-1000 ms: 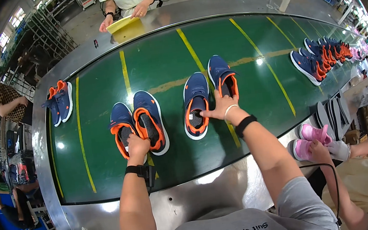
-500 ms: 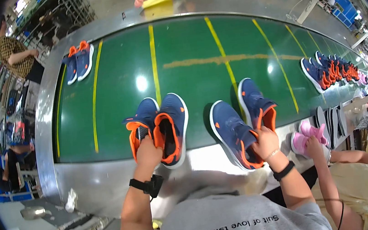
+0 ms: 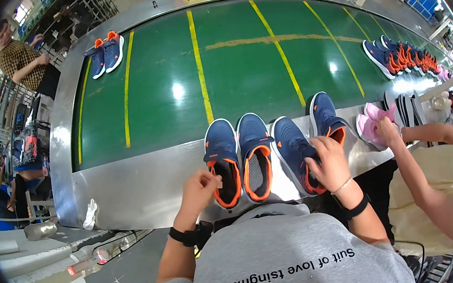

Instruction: Organize and inspect shoe outsoles and complete shoes at a manufacturing assembly line.

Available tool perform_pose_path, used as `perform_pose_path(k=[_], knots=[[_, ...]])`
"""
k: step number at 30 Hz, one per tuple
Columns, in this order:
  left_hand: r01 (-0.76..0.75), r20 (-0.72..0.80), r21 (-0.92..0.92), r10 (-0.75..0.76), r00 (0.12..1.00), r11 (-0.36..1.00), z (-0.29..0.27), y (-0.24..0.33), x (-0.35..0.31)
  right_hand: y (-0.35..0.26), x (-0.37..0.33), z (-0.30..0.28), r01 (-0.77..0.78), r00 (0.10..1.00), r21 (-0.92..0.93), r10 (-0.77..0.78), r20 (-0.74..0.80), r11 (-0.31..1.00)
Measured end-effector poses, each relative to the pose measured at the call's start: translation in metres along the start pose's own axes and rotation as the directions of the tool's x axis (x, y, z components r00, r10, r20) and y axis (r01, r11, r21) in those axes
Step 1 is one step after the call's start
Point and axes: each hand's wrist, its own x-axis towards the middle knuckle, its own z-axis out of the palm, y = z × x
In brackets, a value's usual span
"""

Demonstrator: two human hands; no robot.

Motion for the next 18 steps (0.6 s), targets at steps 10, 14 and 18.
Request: perform_pose_path(k=[10,14,18], knots=[[-0.387,-0.222,-0.268,0.335,0.916,0.882,0.001,-0.016,0.061,-0.100,0.072,0.110,0.279,0.955,0.141,-0.290,0.062,0.950],[-0.488,-0.213,-0.247,0.444,0.870,0.837,-0.018,0.011,0.048,-0.098,0.087,0.107,0.154,0.969,0.454,-0.224,0.104,0.878],[-0.488,-0.189,-0.350,0.450,0.873,0.800,-0.033,0.040,0.038,-0.111,0.094,0.074,-0.077,0.954,0.736,-0.164,0.250,0.673]])
